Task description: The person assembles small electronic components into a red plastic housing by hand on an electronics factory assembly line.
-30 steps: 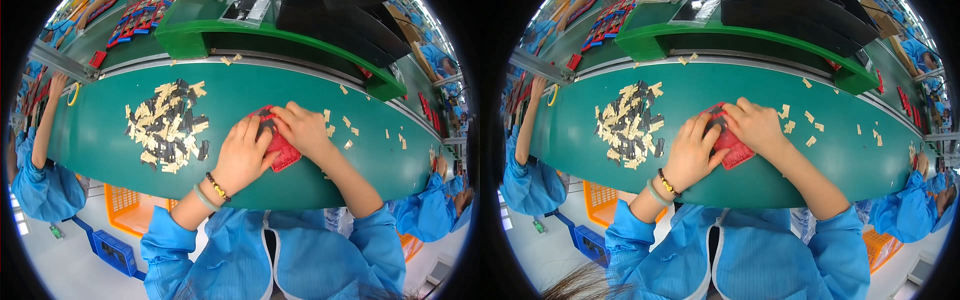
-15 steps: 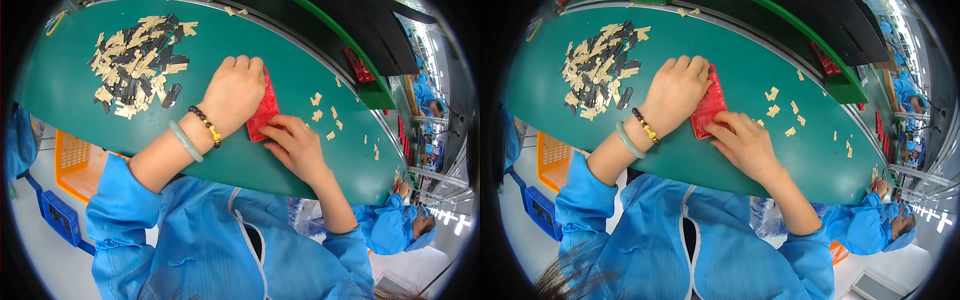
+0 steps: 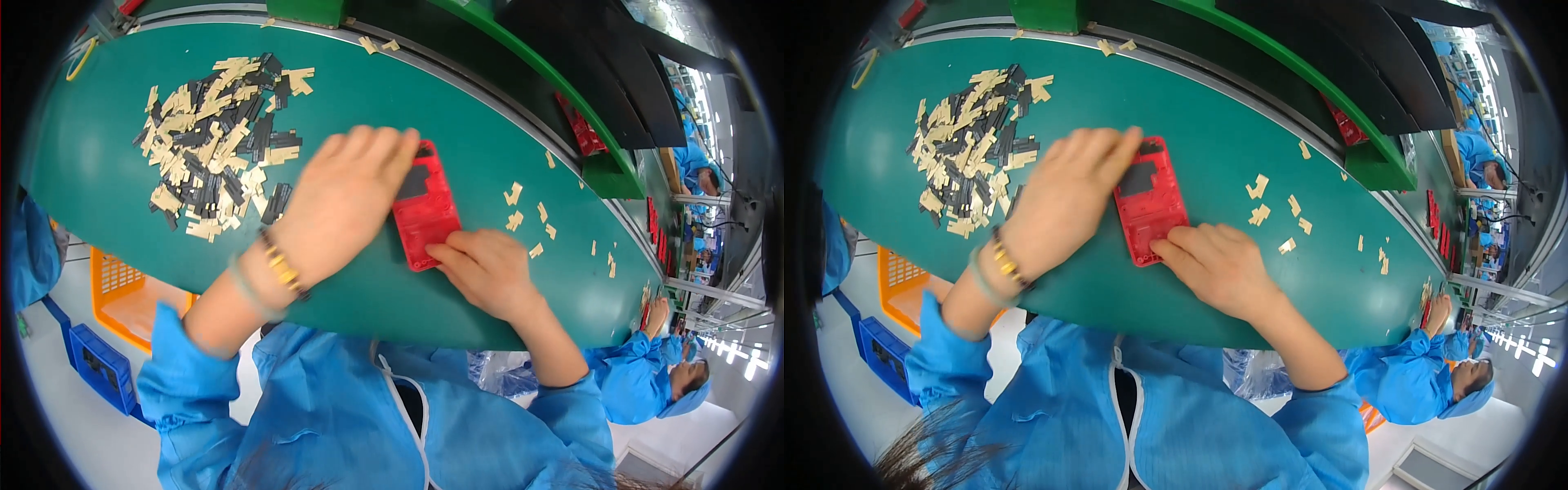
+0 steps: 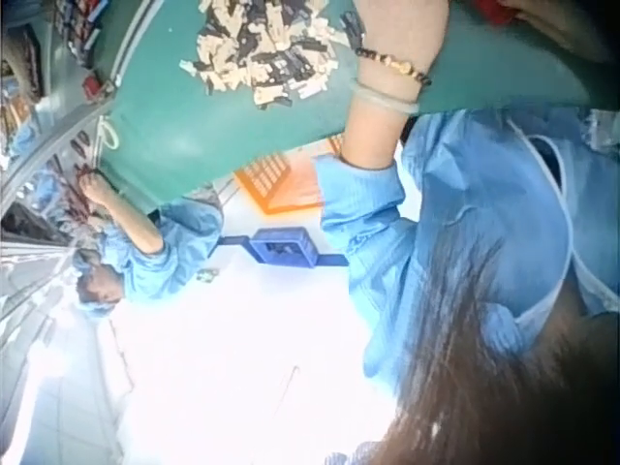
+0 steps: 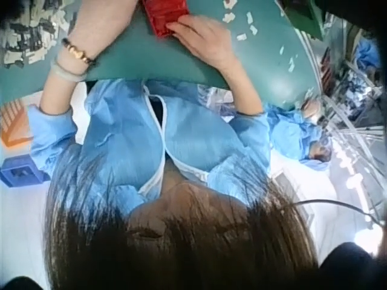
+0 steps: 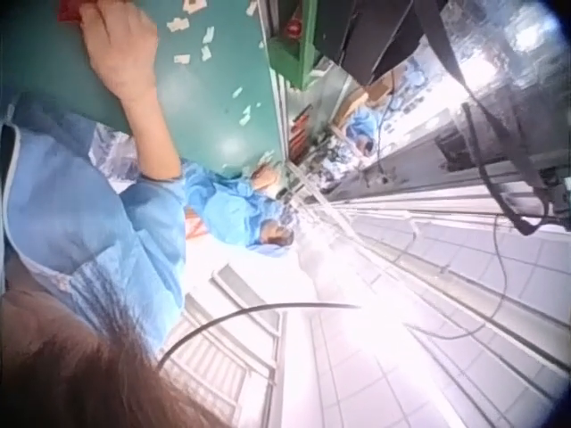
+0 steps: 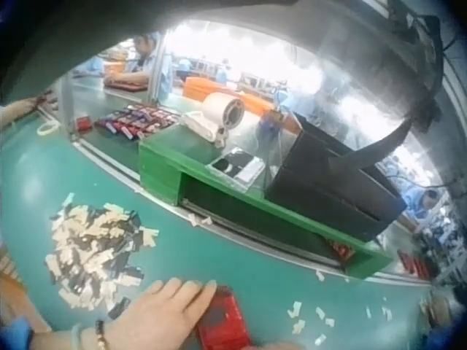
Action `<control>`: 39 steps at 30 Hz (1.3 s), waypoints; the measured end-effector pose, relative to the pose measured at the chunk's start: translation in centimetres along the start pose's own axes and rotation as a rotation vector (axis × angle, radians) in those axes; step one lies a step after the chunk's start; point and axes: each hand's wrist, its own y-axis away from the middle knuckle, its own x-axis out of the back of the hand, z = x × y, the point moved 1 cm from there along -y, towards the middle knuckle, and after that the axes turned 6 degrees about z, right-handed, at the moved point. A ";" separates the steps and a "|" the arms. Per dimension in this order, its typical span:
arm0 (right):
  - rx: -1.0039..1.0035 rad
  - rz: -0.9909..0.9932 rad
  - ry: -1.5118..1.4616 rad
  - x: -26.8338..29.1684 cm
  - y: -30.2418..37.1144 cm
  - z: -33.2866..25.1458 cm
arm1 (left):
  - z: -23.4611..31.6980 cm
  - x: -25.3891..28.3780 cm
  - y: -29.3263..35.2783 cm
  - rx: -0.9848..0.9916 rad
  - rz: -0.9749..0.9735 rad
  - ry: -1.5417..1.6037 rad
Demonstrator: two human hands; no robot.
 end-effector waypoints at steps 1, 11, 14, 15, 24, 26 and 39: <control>0.060 0.052 0.100 0.3 -0.3 1.2 | -0.7 0.5 0.5 0.058 0.090 0.069; -0.772 -0.036 0.784 2.8 0.1 28.2 | -7.1 5.5 5.6 0.434 -0.003 0.047; -0.676 0.253 0.703 1.7 4.3 33.5 | -7.1 5.3 4.4 0.421 0.076 0.128; -0.763 0.376 0.578 1.0 4.4 33.5 | -7.3 5.2 4.1 0.422 0.072 0.112; -0.733 0.691 0.303 2.7 4.7 34.8 | -7.6 4.4 2.1 0.297 -0.120 0.191; -0.596 0.546 0.620 3.2 5.7 34.5 | -7.2 4.5 1.5 0.250 -0.024 0.195; -0.671 0.187 -0.108 1.8 0.0 9.0 | -2.4 3.7 0.6 0.763 0.017 1.177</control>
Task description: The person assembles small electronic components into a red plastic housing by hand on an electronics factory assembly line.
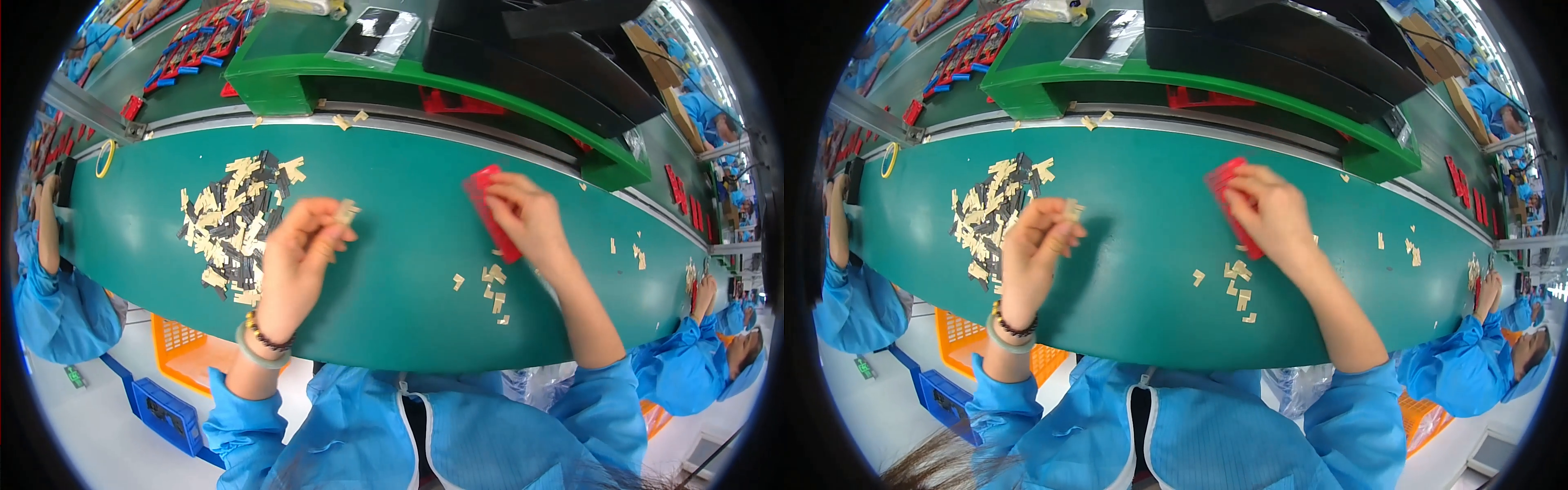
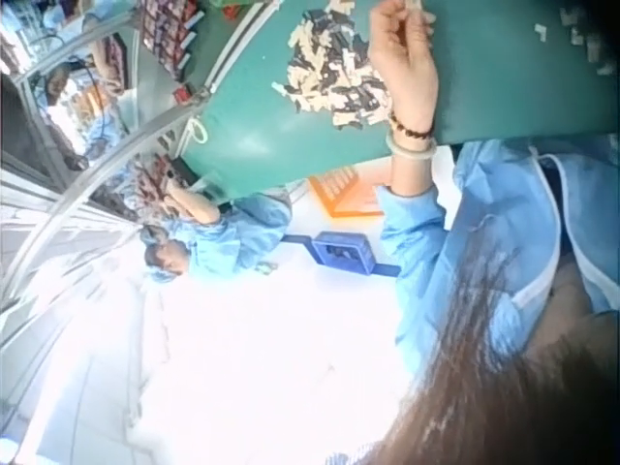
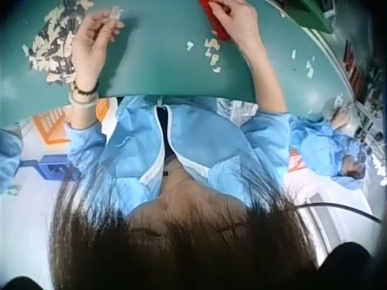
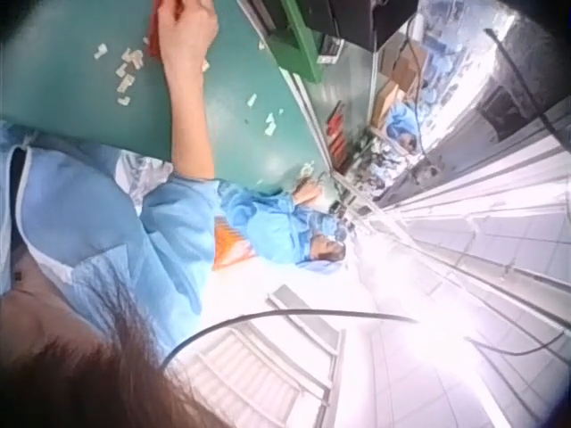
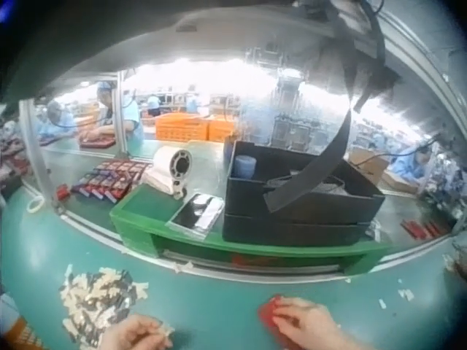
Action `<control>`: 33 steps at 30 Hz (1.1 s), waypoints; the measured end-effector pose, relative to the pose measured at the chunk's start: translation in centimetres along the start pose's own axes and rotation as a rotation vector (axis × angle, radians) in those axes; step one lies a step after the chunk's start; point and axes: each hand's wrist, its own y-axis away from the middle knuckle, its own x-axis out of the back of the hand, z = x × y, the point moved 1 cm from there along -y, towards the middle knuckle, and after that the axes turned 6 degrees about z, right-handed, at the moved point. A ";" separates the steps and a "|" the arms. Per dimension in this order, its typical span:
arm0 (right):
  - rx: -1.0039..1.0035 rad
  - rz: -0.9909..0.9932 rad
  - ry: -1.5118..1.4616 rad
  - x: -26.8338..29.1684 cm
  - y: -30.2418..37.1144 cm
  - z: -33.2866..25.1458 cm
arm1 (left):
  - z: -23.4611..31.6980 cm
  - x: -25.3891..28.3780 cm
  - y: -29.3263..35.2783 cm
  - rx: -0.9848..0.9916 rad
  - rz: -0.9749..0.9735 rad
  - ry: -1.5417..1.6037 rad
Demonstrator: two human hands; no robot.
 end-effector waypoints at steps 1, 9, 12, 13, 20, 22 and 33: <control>-0.146 -0.083 -0.202 -0.1 0.8 -1.2 | -0.2 -0.9 0.0 0.024 -0.055 0.051; -0.209 -0.121 -0.853 -2.3 5.0 -6.6 | -1.7 -6.0 0.4 0.096 -0.150 0.392; -0.212 -0.022 -0.992 -3.4 5.3 -7.6 | -1.4 -7.1 0.9 0.130 -0.151 0.535; -0.244 0.013 -1.036 -3.5 5.1 -8.1 | -1.1 -7.5 1.2 0.129 -0.156 0.530; -0.095 0.110 -0.808 -1.4 4.4 -7.4 | -0.2 -7.1 2.6 -0.150 -0.029 0.165; 0.058 0.179 -0.569 -0.3 4.5 -7.9 | 0.2 -7.0 3.3 -0.102 -0.159 0.002; 0.034 0.030 -0.554 1.2 6.6 -7.9 | 2.9 -7.0 4.0 -0.896 -0.166 -0.397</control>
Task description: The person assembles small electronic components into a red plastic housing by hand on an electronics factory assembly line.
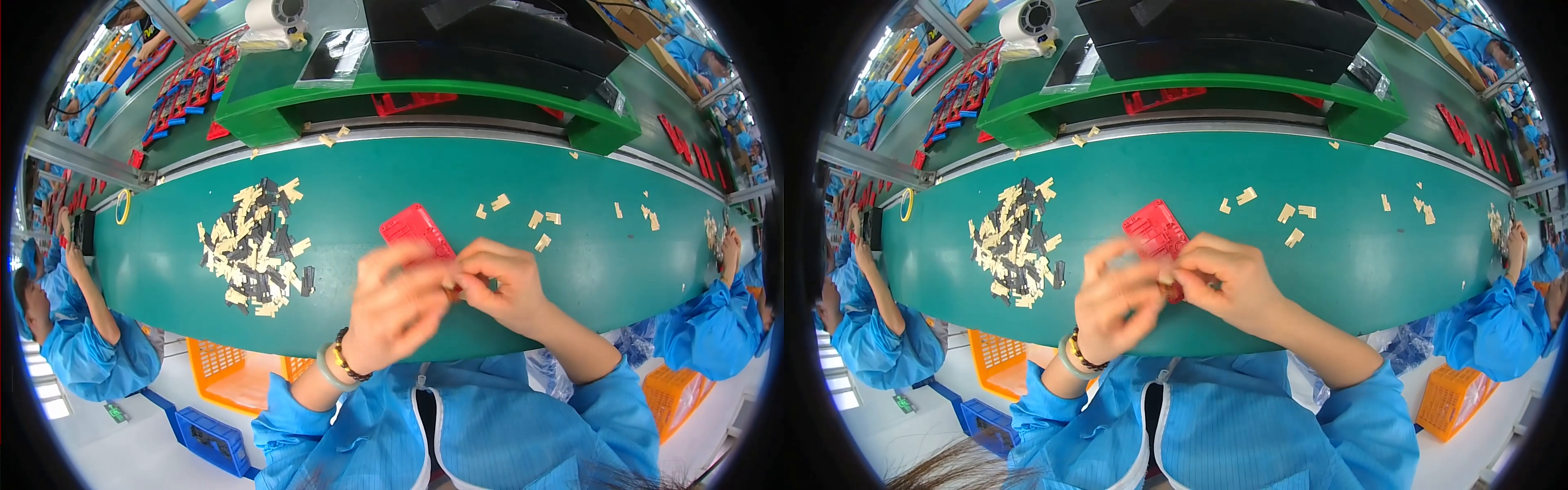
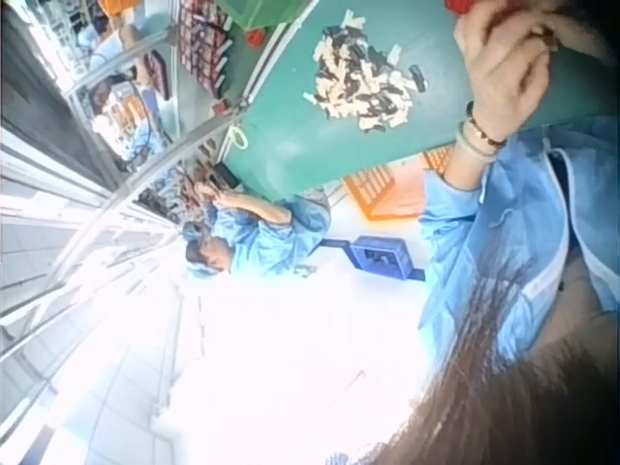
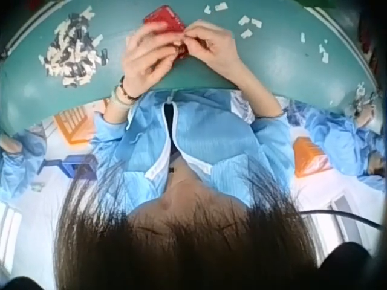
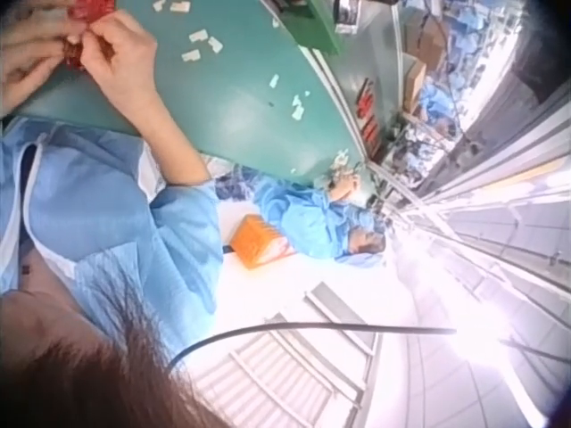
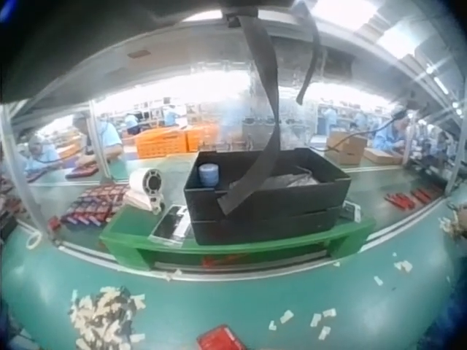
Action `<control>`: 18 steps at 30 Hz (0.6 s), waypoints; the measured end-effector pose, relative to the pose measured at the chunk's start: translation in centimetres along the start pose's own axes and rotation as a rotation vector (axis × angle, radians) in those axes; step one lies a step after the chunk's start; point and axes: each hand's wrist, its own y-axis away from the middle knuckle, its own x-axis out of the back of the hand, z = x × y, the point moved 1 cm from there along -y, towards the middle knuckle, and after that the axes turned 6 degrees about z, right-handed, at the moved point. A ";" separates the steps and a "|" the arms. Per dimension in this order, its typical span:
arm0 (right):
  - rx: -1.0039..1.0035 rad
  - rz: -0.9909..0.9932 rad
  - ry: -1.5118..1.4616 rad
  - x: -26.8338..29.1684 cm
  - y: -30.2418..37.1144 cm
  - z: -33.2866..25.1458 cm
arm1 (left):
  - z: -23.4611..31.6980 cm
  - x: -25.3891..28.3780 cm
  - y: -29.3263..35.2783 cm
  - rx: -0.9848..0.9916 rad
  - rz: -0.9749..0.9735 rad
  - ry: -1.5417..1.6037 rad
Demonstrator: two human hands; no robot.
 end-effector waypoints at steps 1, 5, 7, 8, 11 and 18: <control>-0.096 -0.030 0.032 0.5 0.2 0.1 | 0.2 -0.2 0.4 0.002 -0.002 -0.003; -0.096 -0.021 0.563 3.2 0.3 3.3 | 0.5 -1.0 0.2 -0.247 -0.157 0.101; -0.106 -0.015 0.271 3.1 0.4 2.5 | -0.3 -1.0 0.6 -0.245 -0.116 -0.028; -0.082 -0.109 0.109 2.8 0.1 1.6 | -0.4 -1.1 0.9 -0.265 -0.040 -0.098; -0.034 -0.298 -0.003 1.7 -0.7 0.0 | 0.0 -0.7 1.1 -0.353 0.026 -0.350; 0.151 -0.326 0.082 1.8 -1.4 -0.4 | 0.7 -0.4 0.8 -0.395 0.048 -0.460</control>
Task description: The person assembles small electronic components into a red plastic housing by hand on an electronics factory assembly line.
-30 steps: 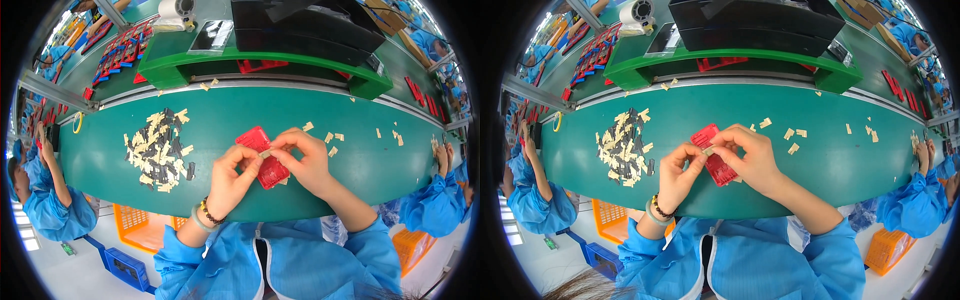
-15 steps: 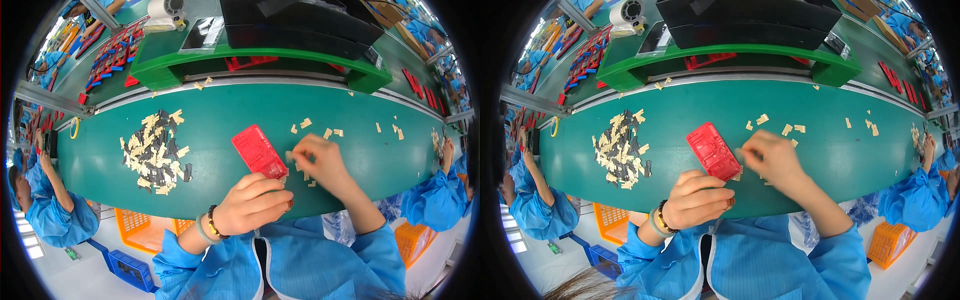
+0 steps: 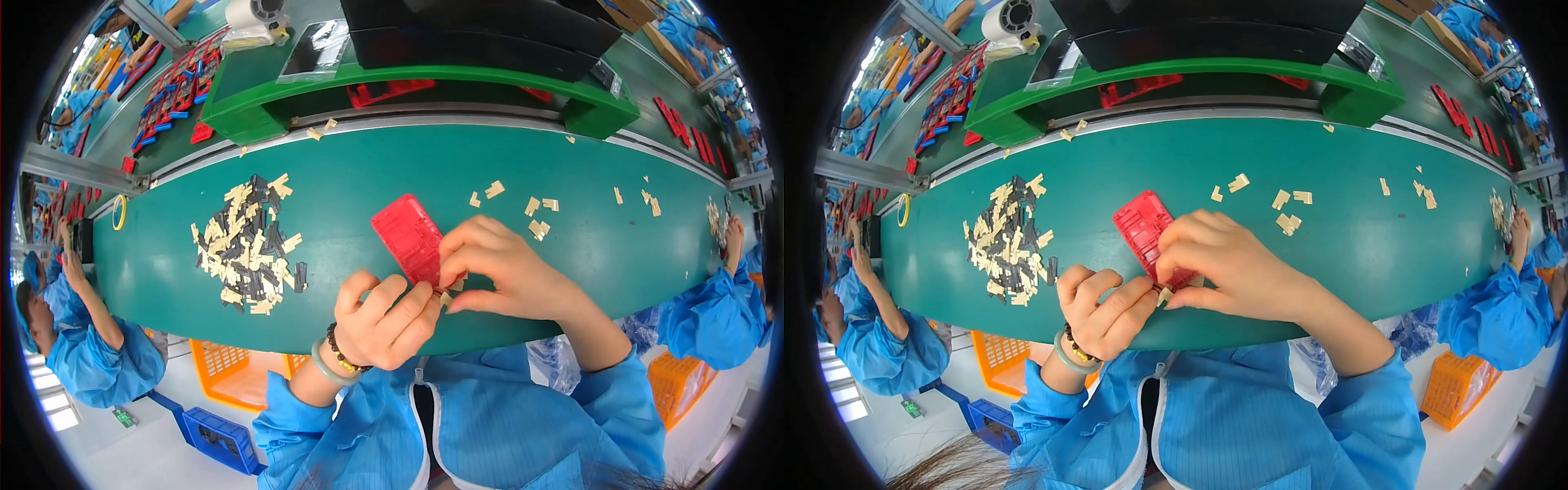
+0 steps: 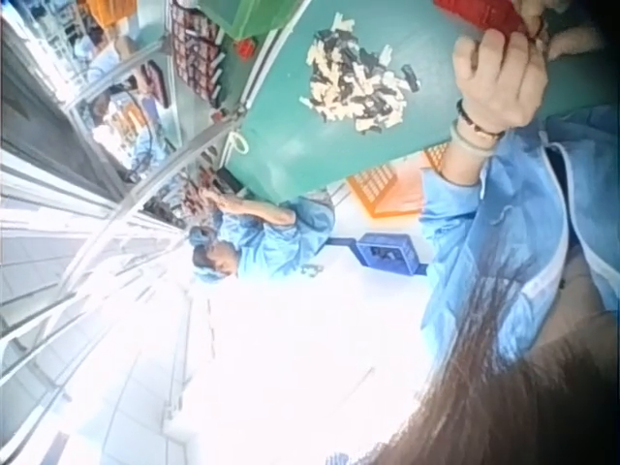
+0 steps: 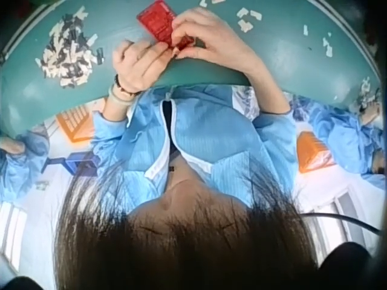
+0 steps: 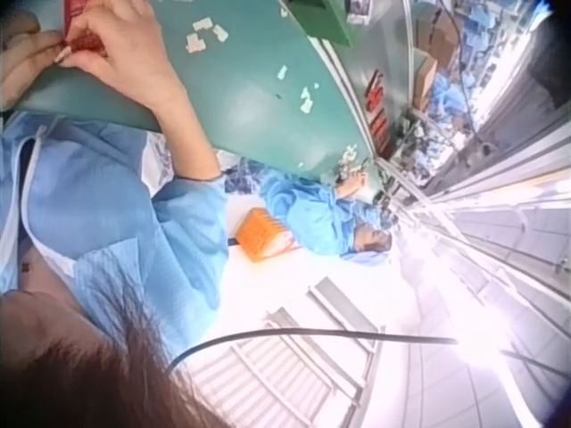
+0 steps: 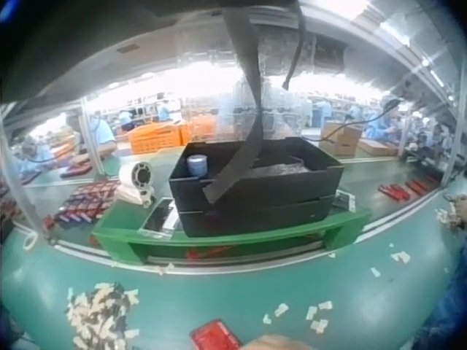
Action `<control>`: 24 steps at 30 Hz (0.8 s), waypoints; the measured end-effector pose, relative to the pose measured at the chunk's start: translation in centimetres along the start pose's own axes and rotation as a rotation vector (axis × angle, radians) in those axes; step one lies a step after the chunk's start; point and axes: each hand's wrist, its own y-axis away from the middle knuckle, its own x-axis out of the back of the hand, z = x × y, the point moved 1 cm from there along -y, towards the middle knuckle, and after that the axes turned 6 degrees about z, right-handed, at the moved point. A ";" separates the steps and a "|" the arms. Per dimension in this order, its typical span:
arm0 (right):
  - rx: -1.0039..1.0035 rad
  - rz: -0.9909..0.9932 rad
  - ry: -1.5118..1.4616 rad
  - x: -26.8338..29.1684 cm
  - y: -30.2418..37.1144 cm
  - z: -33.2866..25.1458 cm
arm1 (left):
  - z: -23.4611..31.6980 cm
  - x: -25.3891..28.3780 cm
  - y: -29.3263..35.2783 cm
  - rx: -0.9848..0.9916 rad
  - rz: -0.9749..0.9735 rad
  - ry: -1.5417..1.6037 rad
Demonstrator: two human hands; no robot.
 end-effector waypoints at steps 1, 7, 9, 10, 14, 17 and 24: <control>-0.003 0.003 0.000 0.0 0.0 0.0 | 0.2 0.0 0.0 -0.007 0.002 -0.007; 0.064 -0.001 0.118 -0.3 0.2 -0.2 | 0.5 -0.2 0.1 0.035 -0.026 -0.007; 0.034 -0.118 0.198 -0.1 1.1 0.4 | 0.3 -0.6 0.0 0.081 -0.049 0.002; 0.038 -0.121 0.197 0.0 1.7 1.2 | -0.3 -1.1 -0.2 0.261 -0.136 0.037; -0.074 0.132 0.864 -0.2 1.5 2.1 | -1.8 -2.0 0.7 0.601 -0.310 0.264; -0.052 0.329 0.729 -2.4 -0.5 0.5 | -2.1 -2.0 0.8 0.671 -0.336 0.370; 0.427 0.370 0.794 -3.7 -5.1 1.0 | -5.3 -0.8 2.0 1.334 -0.020 1.108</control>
